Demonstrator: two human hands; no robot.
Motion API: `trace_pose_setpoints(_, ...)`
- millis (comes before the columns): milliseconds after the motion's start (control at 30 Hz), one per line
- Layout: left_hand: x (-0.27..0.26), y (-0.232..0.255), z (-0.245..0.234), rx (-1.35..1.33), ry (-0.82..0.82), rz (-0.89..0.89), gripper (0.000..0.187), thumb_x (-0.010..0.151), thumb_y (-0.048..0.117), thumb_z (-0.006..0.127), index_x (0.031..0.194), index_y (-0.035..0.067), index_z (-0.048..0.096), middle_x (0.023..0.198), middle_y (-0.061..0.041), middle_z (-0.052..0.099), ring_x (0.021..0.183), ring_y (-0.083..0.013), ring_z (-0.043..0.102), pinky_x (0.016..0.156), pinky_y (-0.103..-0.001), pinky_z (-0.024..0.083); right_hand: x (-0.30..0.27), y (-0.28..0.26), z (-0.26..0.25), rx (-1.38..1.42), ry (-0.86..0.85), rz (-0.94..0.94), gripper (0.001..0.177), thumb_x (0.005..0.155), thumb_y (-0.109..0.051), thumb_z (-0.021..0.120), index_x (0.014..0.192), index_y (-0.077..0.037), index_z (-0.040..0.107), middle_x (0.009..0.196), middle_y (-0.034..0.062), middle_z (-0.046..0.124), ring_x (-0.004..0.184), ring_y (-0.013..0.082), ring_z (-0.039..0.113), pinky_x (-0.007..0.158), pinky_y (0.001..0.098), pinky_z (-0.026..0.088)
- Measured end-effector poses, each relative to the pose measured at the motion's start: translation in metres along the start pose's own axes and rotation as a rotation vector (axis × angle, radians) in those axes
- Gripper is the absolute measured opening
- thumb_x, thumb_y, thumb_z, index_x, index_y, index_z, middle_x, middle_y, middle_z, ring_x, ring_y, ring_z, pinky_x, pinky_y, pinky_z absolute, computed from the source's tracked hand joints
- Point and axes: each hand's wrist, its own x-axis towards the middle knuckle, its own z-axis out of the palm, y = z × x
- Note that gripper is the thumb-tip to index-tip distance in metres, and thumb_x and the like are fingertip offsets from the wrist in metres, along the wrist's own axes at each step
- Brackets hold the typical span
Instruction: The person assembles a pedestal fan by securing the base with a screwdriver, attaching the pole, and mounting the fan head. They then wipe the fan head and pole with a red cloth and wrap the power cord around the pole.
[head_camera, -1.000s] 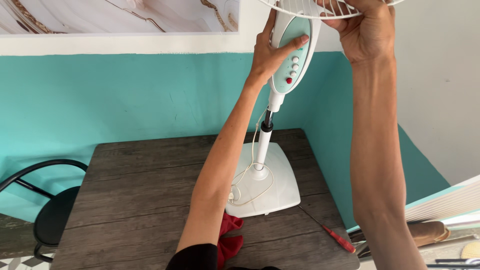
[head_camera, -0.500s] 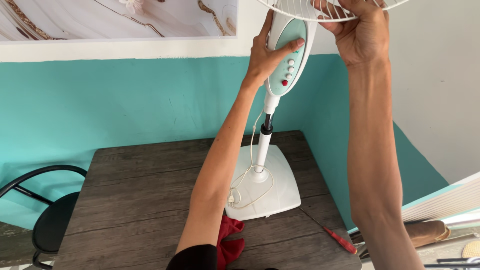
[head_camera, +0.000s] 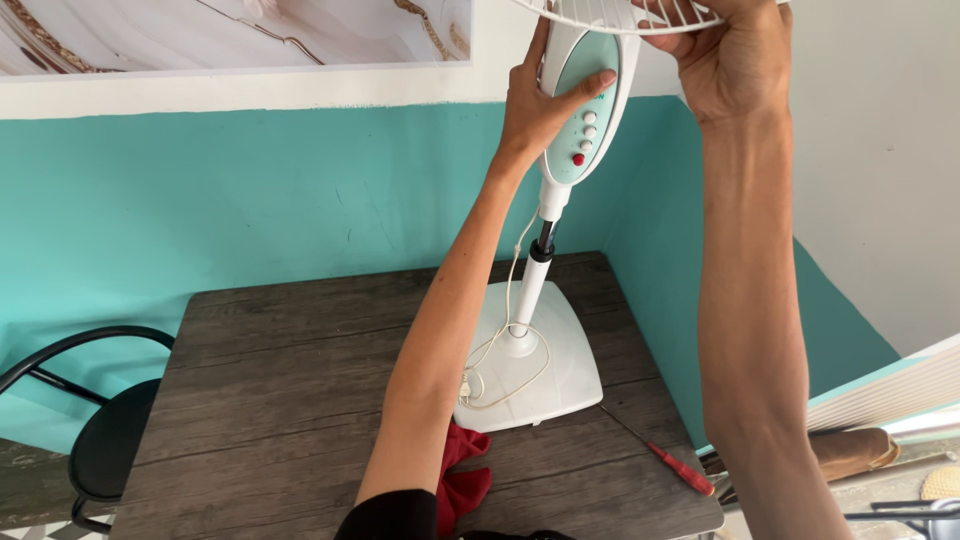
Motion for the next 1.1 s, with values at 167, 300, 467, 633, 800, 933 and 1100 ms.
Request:
trace_pose_setpoints(167, -0.011, -0.014, -0.003, -0.015, -0.042, 0.111, 0.112, 0.077, 0.054, 0.09, 0.157, -0.002, 0.035, 0.126, -0.022, 0.073, 0.111, -0.0317, 0.078, 0.1, -0.043, 0.065, -0.003, 0.001, 0.004, 0.041, 0.051, 0.025, 0.02, 0.098, 0.001, 0.057, 0.105, 0.016, 0.067, 0.095, 0.0265, 0.073, 0.089, 0.034, 0.078, 0.077, 0.0367, 0.07)
trace_pose_setpoints(300, -0.07, -0.047, -0.007, 0.038, 0.013, -0.187, 0.12, 0.072, 0.064, 0.082, 0.159, 0.002, 0.027, 0.129, -0.023, 0.067, 0.114, -0.0336, 0.072, 0.096, -0.045, 0.062, -0.005, 0.003, 0.009, 0.018, 0.05, -0.007, 0.022, 0.1, 0.003, 0.055, 0.109, 0.02, 0.066, 0.096, 0.0282, 0.075, 0.09, 0.0369, 0.079, 0.076, 0.0373, 0.065)
trace_pose_setpoints(467, -0.142, -0.087, 0.011, 0.048, -0.019, -0.444, 0.11, 0.077, 0.068, 0.074, 0.158, 0.008, 0.031, 0.143, -0.02, 0.058, 0.131, -0.0315, 0.057, 0.103, -0.046, 0.051, -0.016, 0.014, 0.019, 0.062, 0.06, -0.019, 0.017, 0.102, 0.009, 0.049, 0.117, 0.015, 0.057, 0.102, 0.0216, 0.071, 0.095, 0.0402, 0.08, 0.072, 0.038, 0.067)
trace_pose_setpoints(633, -0.147, -0.098, 0.007, 0.001, 0.02, -0.384, 0.098, 0.084, 0.067, 0.074, 0.153, 0.006, 0.04, 0.138, -0.02, 0.065, 0.123, -0.0303, 0.065, 0.102, -0.046, 0.052, -0.018, 0.019, 0.021, 0.125, 0.081, 0.002, 0.026, 0.099, 0.009, 0.049, 0.125, 0.005, 0.056, 0.107, 0.0191, 0.071, 0.095, 0.039, 0.078, 0.072, 0.0382, 0.064)
trace_pose_setpoints(800, -0.14, -0.099, -0.012, 0.173, -0.125, -0.495, 0.097, 0.076, 0.067, 0.073, 0.148, 0.008, 0.045, 0.122, -0.017, 0.07, 0.103, -0.0269, 0.072, 0.089, -0.044, 0.057, -0.025, 0.02, 0.012, 0.138, 0.07, 0.01, 0.019, 0.103, 0.011, 0.051, 0.122, 0.011, 0.055, 0.103, 0.0175, 0.066, 0.101, 0.043, 0.08, 0.078, 0.0422, 0.065)
trace_pose_setpoints(933, -0.148, -0.107, -0.011, 0.229, -0.144, -0.468, 0.088, 0.074, 0.068, 0.075, 0.133, 0.003, 0.063, 0.11, -0.018, 0.078, 0.098, -0.0289, 0.076, 0.087, -0.045, 0.061, -0.036, 0.033, 0.008, 0.088, 0.107, 0.014, 0.024, 0.102, 0.01, 0.052, 0.125, 0.01, 0.057, 0.108, 0.0246, 0.07, 0.097, 0.0412, 0.078, 0.074, 0.0394, 0.064)
trace_pose_setpoints(1100, -0.16, -0.117, -0.023, 0.249, -0.132, -0.537, 0.089, 0.073, 0.061, 0.079, 0.139, 0.005, 0.055, 0.122, -0.012, 0.069, 0.106, -0.0276, 0.07, 0.09, -0.045, 0.057, -0.045, 0.043, 0.012, 0.135, 0.089, 0.053, 0.025, 0.096, 0.01, 0.052, 0.119, 0.001, 0.05, 0.125, 0.023, 0.066, 0.098, 0.0404, 0.078, 0.07, 0.0375, 0.064)
